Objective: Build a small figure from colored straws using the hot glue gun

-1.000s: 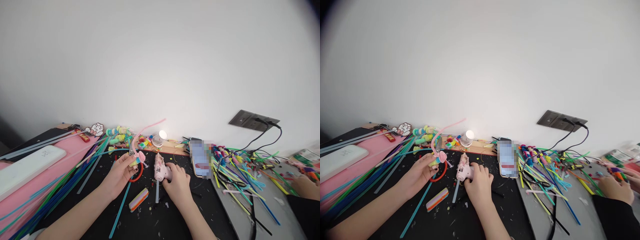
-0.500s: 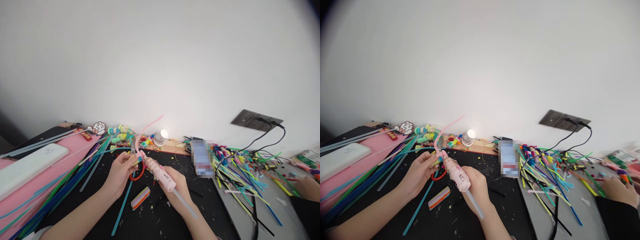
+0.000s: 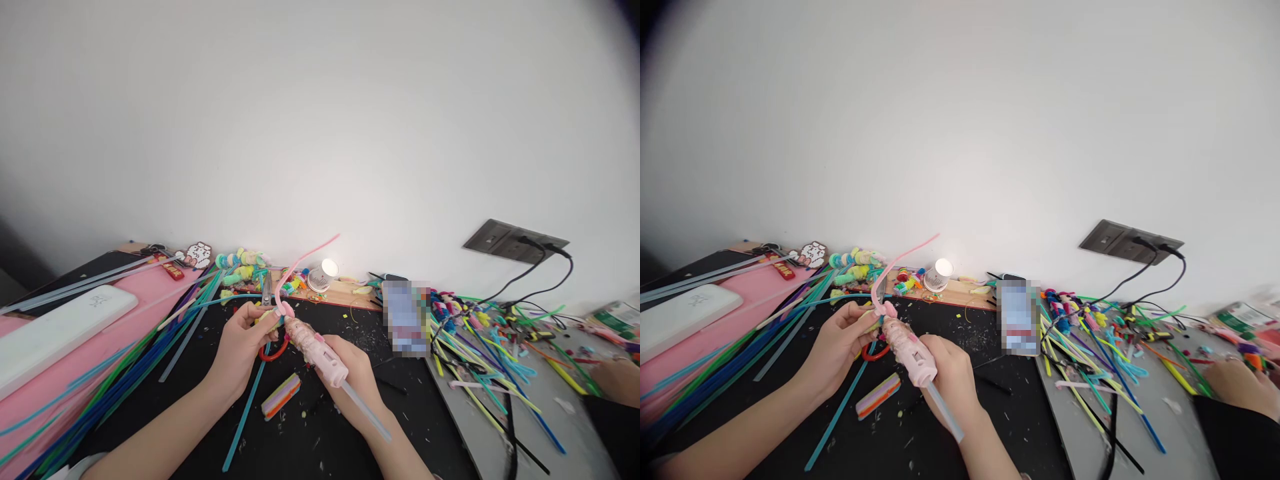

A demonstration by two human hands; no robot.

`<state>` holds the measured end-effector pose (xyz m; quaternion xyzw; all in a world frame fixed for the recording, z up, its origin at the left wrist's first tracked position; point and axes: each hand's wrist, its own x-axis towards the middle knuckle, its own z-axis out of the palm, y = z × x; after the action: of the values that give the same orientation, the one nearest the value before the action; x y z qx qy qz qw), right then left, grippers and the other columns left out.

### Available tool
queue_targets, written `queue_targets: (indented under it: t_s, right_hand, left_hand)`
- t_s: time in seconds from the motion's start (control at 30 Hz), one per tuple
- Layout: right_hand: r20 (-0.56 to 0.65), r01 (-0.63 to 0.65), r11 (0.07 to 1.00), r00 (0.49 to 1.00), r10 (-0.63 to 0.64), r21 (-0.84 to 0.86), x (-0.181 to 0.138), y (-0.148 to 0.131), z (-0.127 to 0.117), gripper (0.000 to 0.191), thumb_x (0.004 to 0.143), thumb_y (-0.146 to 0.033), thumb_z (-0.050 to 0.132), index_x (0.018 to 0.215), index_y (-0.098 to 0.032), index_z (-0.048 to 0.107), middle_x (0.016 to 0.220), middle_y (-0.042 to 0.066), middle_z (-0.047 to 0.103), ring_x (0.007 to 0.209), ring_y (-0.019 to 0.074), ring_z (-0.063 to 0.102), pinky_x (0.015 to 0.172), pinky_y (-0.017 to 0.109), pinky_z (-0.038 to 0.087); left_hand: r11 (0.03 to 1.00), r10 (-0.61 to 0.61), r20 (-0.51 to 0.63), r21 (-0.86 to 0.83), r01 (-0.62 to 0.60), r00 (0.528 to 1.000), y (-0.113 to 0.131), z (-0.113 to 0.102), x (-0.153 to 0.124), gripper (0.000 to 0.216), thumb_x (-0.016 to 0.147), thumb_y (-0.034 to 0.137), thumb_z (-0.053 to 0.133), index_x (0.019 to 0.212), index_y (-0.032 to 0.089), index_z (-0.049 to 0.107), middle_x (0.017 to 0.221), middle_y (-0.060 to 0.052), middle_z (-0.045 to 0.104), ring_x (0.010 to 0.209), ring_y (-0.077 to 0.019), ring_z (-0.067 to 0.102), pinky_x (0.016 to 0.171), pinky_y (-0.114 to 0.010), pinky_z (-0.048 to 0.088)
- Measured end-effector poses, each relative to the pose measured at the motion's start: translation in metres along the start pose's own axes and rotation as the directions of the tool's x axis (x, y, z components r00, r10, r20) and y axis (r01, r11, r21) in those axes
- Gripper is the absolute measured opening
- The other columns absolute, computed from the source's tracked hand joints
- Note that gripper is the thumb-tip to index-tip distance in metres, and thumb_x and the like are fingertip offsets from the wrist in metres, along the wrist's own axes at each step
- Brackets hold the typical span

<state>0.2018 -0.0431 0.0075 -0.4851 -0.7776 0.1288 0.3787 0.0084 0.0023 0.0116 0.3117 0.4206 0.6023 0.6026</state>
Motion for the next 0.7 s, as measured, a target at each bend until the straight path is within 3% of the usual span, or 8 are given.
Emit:
queue_targets:
  t_s: [0.2,0.7]
  right_hand:
    - [0.022,0.007,0.999,1.000,-0.006,-0.037,0.0009,-0.0004,-0.0004,0.011,0.088,-0.028,0.054,0.095,-0.023,0.061,0.079,0.002,0.069,0.068,0.0175,0.063,0.062,0.025,0.047]
    - [0.044,-0.028,1.000,0.999,0.028,0.002,0.0011,-0.0042,-0.0015,0.006,0.086,-0.021,0.055,0.087,-0.022,0.061,0.075,0.001,0.067,0.065,0.0160,0.062,0.059,0.024,0.045]
  left_hand:
    - [1.000,0.002,0.001,0.016,-0.002,1.000,-0.0008,-0.0008,-0.0001,0.033,0.062,0.032,0.083,0.061,0.017,0.054,0.077,0.002,0.066,0.055,-0.0083,0.054,0.056,-0.024,0.049]
    - [0.991,-0.092,-0.019,-0.102,0.090,0.996,0.0017,-0.0002,0.0007,0.040,0.062,0.032,0.085,0.060,0.018,0.048,0.061,0.006,0.060,0.053,-0.0072,0.051,0.054,-0.019,0.047]
